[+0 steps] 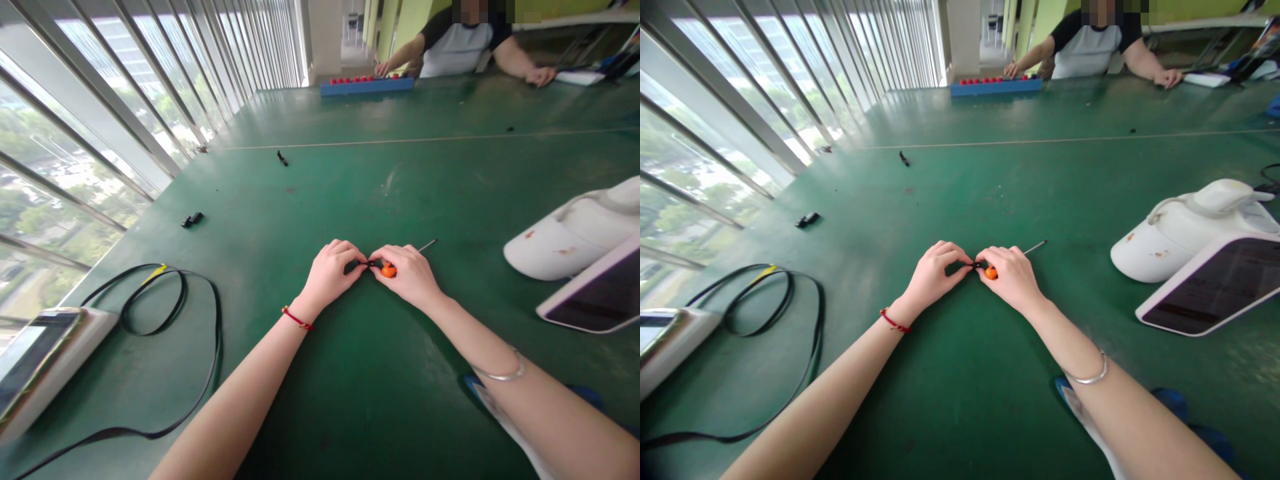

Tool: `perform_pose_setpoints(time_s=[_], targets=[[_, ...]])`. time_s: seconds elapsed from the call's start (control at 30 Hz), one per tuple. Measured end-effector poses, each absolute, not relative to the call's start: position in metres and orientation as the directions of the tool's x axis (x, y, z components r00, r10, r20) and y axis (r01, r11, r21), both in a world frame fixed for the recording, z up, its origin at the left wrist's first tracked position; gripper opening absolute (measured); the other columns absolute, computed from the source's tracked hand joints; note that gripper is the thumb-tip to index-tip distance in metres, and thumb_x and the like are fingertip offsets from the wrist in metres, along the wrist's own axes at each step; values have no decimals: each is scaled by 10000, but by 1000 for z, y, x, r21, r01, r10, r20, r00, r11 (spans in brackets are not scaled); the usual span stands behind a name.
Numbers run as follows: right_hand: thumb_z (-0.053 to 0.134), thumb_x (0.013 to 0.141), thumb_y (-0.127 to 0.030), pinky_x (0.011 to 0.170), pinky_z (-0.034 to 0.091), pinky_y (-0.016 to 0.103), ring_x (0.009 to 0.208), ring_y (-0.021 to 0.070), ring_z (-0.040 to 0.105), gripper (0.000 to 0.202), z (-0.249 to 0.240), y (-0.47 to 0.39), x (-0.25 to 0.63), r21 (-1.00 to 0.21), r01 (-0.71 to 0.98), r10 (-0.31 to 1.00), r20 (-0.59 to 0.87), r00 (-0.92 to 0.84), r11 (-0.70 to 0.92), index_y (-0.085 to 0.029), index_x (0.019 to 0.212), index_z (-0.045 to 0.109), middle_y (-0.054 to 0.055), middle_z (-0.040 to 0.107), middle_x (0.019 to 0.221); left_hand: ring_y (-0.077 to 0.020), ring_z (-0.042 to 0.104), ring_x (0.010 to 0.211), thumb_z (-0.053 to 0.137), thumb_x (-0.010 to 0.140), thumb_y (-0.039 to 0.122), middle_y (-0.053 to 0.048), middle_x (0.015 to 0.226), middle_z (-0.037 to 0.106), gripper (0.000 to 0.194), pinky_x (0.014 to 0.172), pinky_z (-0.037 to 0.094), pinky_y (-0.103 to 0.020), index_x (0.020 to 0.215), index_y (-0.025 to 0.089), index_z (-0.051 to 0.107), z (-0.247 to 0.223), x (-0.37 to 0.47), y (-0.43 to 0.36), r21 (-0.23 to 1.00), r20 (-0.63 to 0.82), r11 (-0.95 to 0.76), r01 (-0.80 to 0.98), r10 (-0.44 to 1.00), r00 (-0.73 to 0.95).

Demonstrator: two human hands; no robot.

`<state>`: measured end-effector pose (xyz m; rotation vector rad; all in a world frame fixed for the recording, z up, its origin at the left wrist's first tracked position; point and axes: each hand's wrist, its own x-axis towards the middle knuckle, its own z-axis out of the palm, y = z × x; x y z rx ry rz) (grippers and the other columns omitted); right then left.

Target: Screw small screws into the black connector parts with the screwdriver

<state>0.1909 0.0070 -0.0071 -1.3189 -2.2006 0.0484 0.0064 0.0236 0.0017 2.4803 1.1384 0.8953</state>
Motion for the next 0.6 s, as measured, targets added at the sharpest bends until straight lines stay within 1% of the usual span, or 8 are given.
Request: perform_pose_setpoints(time_s=[0.13,0.2,0.3,0.47,0.6], targets=[[598,793,-204,678,370,289,715,164,593,58,-6,7,191,-312,797,815,464,-347,517,-199,848,615,7,659,771,-173,565,850,579,847,232,-32,888,654,88,800,464,-324,854,176,647,0,6,23,492,425,-646,584,763,486],[601,799,-222,679,372,294,720,169,591,65,-6,7,191,-306,798,812,468,-349,519,-196,856,619,11,660,777,-172,565,854,548,872,246,-41,896,652,125,796,467,-318,902,171,644,-1,6,24,490,432,-651,579,759,488],[601,803,-238,681,374,299,725,174,588,68,-7,7,191,-297,800,808,475,-350,521,-193,851,620,14,662,783,-169,558,853,516,894,253,-49,901,642,162,785,466,-309,941,171,647,-2,6,25,451,438,-670,590,742,508],[598,802,-230,670,374,304,703,176,582,52,-8,7,190,-291,806,803,492,-336,516,-187,825,616,21,658,769,-174,550,842,547,876,282,-45,898,634,149,762,449,-315,889,181,656,-1,7,23,344,444,-682,645,724,528],[605,793,-217,671,379,300,709,172,584,47,-8,7,191,-294,792,792,501,-348,534,-188,829,616,18,656,769,-174,553,838,558,867,296,-34,891,641,146,750,439,-317,872,188,657,-1,7,23,340,453,-689,640,716,531]])
